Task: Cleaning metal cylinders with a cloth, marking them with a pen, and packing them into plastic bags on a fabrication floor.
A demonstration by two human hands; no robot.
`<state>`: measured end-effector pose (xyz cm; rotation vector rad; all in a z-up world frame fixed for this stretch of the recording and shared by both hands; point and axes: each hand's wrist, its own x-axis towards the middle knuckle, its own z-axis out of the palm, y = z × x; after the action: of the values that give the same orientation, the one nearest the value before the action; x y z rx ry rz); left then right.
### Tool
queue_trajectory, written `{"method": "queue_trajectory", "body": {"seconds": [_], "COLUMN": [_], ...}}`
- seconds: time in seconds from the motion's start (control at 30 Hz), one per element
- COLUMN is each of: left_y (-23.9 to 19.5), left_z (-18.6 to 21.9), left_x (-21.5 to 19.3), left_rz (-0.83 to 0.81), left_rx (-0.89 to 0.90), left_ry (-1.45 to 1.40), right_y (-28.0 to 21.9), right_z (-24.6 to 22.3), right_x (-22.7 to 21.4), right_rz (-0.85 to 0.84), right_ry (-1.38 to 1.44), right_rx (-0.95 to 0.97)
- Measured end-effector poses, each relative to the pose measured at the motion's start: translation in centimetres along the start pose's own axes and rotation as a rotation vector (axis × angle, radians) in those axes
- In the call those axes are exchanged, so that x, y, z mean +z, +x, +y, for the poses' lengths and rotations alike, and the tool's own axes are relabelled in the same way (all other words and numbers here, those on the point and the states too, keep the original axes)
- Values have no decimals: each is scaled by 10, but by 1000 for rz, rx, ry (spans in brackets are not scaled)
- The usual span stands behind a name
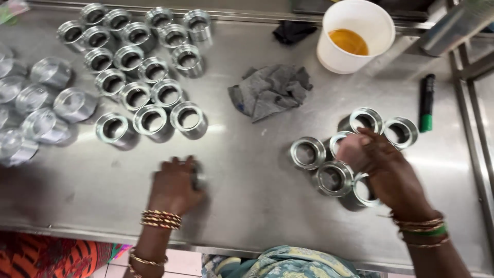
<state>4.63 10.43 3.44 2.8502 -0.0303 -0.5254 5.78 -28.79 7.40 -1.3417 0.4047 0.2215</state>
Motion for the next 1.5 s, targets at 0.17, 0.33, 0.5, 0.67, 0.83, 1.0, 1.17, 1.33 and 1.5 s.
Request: {"method": "queue_trajectory", "body": {"seconds": [0.17,0.33,0.5,0.67,0.83,1.0,1.17,1.33,1.5], "left_y": [50,63,61,3,-12,-10,3,17,49], "left_z": [75,178,132,126,109,105,68,20,99], "left_x": [35,32,67,74,28,76,65,6,87], "left_rz": [186,-87,225,782,-92,269,124,-53,444], "left_rx": [287,443,543,714,155,379,472,126,621], "left_ry": [-68,-187,-643,-25,-636,-876,-651,-79,-246], "right_y": [2,-1,5,23,-6,-20,-3,-10,-13], "right_z": [-2,0,16,65,56,45,53,13,10], "right_x": [-50,-24,20,42,81,71,38,-33,-86], "right_rz": [-97,-291,11,-369,-986,-527,-318,-10,58], "right_ry": [51,36,-205,122,766,-930,-1250,-110,98], "right_rx": [-252,-373,-20,184,225,-866,-425,-204,-321]}}
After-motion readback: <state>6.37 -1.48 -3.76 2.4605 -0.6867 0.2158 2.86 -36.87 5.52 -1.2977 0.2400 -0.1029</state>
